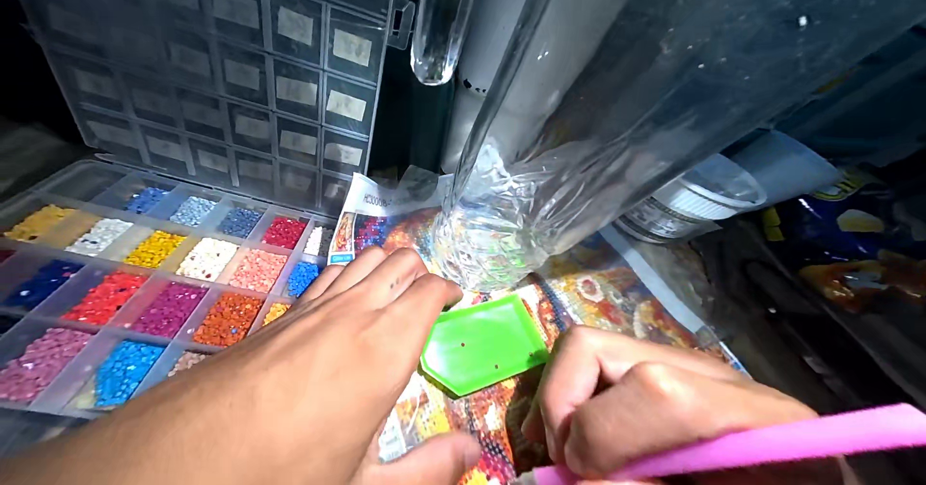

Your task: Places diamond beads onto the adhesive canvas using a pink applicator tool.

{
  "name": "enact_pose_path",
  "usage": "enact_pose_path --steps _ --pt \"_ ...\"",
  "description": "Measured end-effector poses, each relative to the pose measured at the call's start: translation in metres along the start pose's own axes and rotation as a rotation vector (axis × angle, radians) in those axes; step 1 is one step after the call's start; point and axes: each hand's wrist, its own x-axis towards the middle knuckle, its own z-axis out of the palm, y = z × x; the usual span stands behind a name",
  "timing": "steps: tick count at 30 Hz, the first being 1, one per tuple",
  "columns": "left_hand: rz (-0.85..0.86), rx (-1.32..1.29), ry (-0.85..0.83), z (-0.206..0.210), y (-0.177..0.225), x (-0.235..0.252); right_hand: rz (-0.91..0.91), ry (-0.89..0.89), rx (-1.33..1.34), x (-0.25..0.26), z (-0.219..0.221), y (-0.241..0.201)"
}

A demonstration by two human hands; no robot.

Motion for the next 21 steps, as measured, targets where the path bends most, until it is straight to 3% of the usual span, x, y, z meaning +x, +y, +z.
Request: enact_pose_path --steps 4,21 --pt "-0.014 0.026 -0.097 -0.0051 0.0002 0.0004 0.013 -0.016 -0.011 0.0026 0.0042 0.0029" --pt "0.009 0.031 -0.024 -0.0008 -0.0023 0.0005 0.019 0.032 0.017 0.0013 0.0007 0.0082"
